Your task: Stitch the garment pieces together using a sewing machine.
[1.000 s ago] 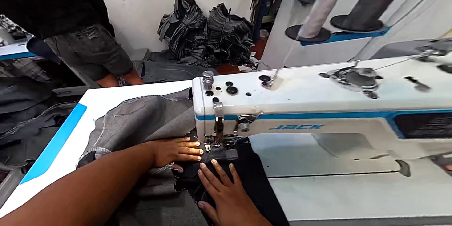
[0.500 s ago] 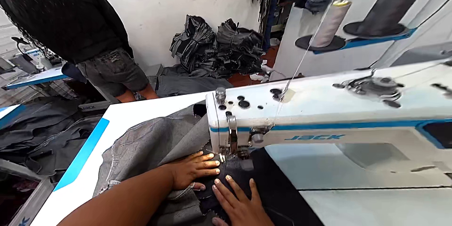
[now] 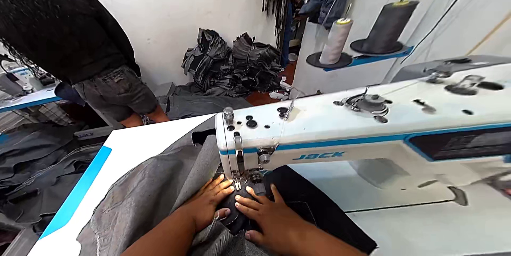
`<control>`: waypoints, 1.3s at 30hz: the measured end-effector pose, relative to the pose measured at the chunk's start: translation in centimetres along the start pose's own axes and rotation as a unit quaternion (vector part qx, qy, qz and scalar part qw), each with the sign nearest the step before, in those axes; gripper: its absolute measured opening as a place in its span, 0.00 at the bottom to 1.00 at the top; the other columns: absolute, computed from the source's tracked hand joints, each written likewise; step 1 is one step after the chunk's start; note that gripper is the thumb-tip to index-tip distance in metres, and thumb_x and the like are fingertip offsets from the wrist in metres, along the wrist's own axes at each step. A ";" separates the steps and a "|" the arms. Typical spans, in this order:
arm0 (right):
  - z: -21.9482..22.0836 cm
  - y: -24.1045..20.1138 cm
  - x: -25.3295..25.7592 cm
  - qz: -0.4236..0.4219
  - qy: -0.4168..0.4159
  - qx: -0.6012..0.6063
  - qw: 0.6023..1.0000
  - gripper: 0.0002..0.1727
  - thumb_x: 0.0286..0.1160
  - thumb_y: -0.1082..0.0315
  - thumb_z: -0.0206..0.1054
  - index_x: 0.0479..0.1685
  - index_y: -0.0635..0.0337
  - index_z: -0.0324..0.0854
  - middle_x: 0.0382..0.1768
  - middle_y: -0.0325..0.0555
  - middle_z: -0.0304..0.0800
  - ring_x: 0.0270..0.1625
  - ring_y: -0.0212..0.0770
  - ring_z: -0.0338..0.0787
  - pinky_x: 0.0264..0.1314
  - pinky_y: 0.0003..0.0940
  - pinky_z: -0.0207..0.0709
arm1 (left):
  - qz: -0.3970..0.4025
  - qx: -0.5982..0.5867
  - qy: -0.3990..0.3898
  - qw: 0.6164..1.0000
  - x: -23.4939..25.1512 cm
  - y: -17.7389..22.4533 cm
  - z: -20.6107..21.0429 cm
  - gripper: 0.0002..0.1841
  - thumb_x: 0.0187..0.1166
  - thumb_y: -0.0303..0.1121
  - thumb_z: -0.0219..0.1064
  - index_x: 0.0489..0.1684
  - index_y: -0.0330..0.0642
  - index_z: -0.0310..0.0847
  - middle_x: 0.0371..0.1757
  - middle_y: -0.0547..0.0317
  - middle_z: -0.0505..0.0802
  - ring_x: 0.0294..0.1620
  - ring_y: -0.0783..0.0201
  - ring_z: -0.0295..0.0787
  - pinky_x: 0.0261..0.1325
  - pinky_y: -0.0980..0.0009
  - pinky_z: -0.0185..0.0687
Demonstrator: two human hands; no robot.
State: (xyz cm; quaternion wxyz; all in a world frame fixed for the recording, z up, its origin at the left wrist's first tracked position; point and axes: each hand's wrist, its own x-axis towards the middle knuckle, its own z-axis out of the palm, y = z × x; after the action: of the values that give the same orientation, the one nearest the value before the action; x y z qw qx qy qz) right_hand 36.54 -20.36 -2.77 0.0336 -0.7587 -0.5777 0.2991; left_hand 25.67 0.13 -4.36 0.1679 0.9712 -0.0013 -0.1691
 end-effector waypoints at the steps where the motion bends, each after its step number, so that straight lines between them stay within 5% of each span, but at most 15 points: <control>1: -0.8 -2.0 -0.1 0.057 -0.028 0.027 0.998 0.36 0.90 0.50 0.54 0.95 0.48 0.52 0.97 0.36 0.45 0.98 0.59 0.33 0.82 0.86 0.20 | -0.009 -0.004 0.005 1.000 0.0 0.1 -0.1 0.32 0.92 0.49 0.50 0.93 0.45 0.55 0.96 0.56 0.57 0.98 0.55 0.35 0.96 0.53 0.22; 4: 2.0 -6.1 -0.8 0.132 0.048 0.098 0.985 0.39 0.91 0.45 0.51 0.95 0.55 0.51 0.97 0.44 0.43 0.97 0.67 0.30 0.80 0.89 0.18 | -0.025 -0.014 0.016 0.999 0.1 0.7 0.0 0.32 0.91 0.48 0.52 0.93 0.44 0.56 0.96 0.56 0.58 0.98 0.54 0.35 0.96 0.54 0.24; 7: 6.3 -4.2 -0.6 0.075 0.212 0.048 0.973 0.40 0.84 0.42 0.57 0.91 0.55 0.62 0.92 0.44 0.59 0.96 0.66 0.44 0.79 0.90 0.22 | -0.059 -0.031 0.015 0.998 0.2 1.5 0.0 0.32 0.92 0.47 0.51 0.94 0.46 0.54 0.97 0.57 0.55 0.99 0.53 0.32 0.97 0.55 0.28; 10: 5.9 -1.0 -0.5 0.011 0.206 0.000 0.979 0.40 0.84 0.39 0.55 0.91 0.51 0.62 0.92 0.40 0.60 0.96 0.63 0.45 0.78 0.91 0.26 | -0.105 -0.037 0.021 0.994 0.4 2.3 0.2 0.32 0.93 0.49 0.49 0.95 0.48 0.51 0.97 0.59 0.53 0.99 0.54 0.30 0.97 0.53 0.27; 15: 2.4 1.7 -0.4 -0.019 0.078 -0.027 0.996 0.37 0.90 0.42 0.49 0.95 0.46 0.53 0.96 0.41 0.49 0.98 0.60 0.36 0.81 0.88 0.19 | -0.146 0.030 -0.048 0.988 0.9 3.3 -1.2 0.34 0.95 0.51 0.43 0.98 0.49 0.40 0.98 0.56 0.47 0.99 0.51 0.26 0.96 0.48 0.24; 17: 0.1 0.5 -0.6 0.024 0.014 -0.019 0.999 0.35 0.92 0.48 0.52 0.96 0.43 0.52 0.97 0.38 0.46 0.98 0.60 0.35 0.80 0.89 0.21 | -0.061 0.129 -0.126 0.982 0.7 2.5 -3.6 0.36 0.93 0.43 0.50 0.97 0.43 0.36 0.98 0.51 0.46 0.98 0.48 0.31 0.95 0.45 0.29; 19: -1.6 -2.5 -0.6 0.106 -0.039 0.029 0.993 0.35 0.90 0.56 0.55 0.95 0.46 0.52 0.97 0.40 0.42 0.97 0.66 0.34 0.76 0.94 0.28 | 0.140 0.245 -0.142 0.949 0.5 -1.1 -4.8 0.38 0.89 0.45 0.59 0.94 0.36 0.48 0.96 0.46 0.55 0.97 0.48 0.42 0.94 0.45 0.36; 22: 1.2 -5.6 -0.5 0.154 0.031 0.107 0.982 0.40 0.91 0.40 0.46 0.96 0.52 0.48 0.98 0.44 0.38 0.96 0.68 0.27 0.76 0.93 0.20 | 0.293 0.224 -0.100 0.924 0.7 -5.3 -2.9 0.37 0.84 0.44 0.60 0.91 0.32 0.56 0.94 0.43 0.60 0.96 0.44 0.45 0.93 0.42 0.39; 25: 5.3 -4.2 -0.3 0.105 0.166 0.066 0.978 0.45 0.85 0.33 0.48 0.95 0.52 0.53 0.96 0.44 0.48 0.96 0.68 0.34 0.77 0.92 0.18 | 0.291 0.162 -0.050 0.942 0.6 -6.3 -1.6 0.37 0.80 0.45 0.58 0.89 0.34 0.61 0.93 0.42 0.63 0.95 0.39 0.48 0.91 0.37 0.40; 32: 2.2 -0.4 0.3 0.062 0.059 0.026 0.996 0.47 0.84 0.31 0.49 0.98 0.45 0.43 0.97 0.42 0.40 0.97 0.63 0.32 0.78 0.90 0.15 | 0.202 0.124 -0.029 0.971 0.2 -5.6 -0.5 0.39 0.84 0.54 0.50 0.92 0.39 0.57 0.95 0.46 0.59 0.97 0.45 0.43 0.93 0.39 0.35; 36: -0.5 0.2 0.6 0.078 0.010 0.031 0.996 0.43 0.84 0.39 0.58 0.96 0.42 0.49 0.97 0.47 0.42 0.98 0.60 0.32 0.81 0.87 0.15 | 0.135 0.108 -0.016 0.985 -0.2 -4.3 -0.2 0.39 0.85 0.55 0.48 0.93 0.41 0.54 0.96 0.48 0.56 0.98 0.49 0.40 0.94 0.42 0.30; 39: -2.3 -4.2 0.3 0.146 -0.022 0.061 0.987 0.41 0.80 0.68 0.66 0.95 0.50 0.53 0.97 0.49 0.42 0.95 0.73 0.36 0.73 0.96 0.33 | 0.102 0.099 -0.027 0.990 -0.4 -3.3 -0.4 0.38 0.86 0.52 0.49 0.94 0.42 0.51 0.97 0.49 0.53 0.98 0.48 0.36 0.94 0.40 0.27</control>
State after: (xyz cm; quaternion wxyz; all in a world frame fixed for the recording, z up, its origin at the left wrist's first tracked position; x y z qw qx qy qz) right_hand 34.16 -18.04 0.68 0.0234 -0.8246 -0.4421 0.3522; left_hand 25.22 3.41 -4.98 0.0874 0.9729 -0.1212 -0.1766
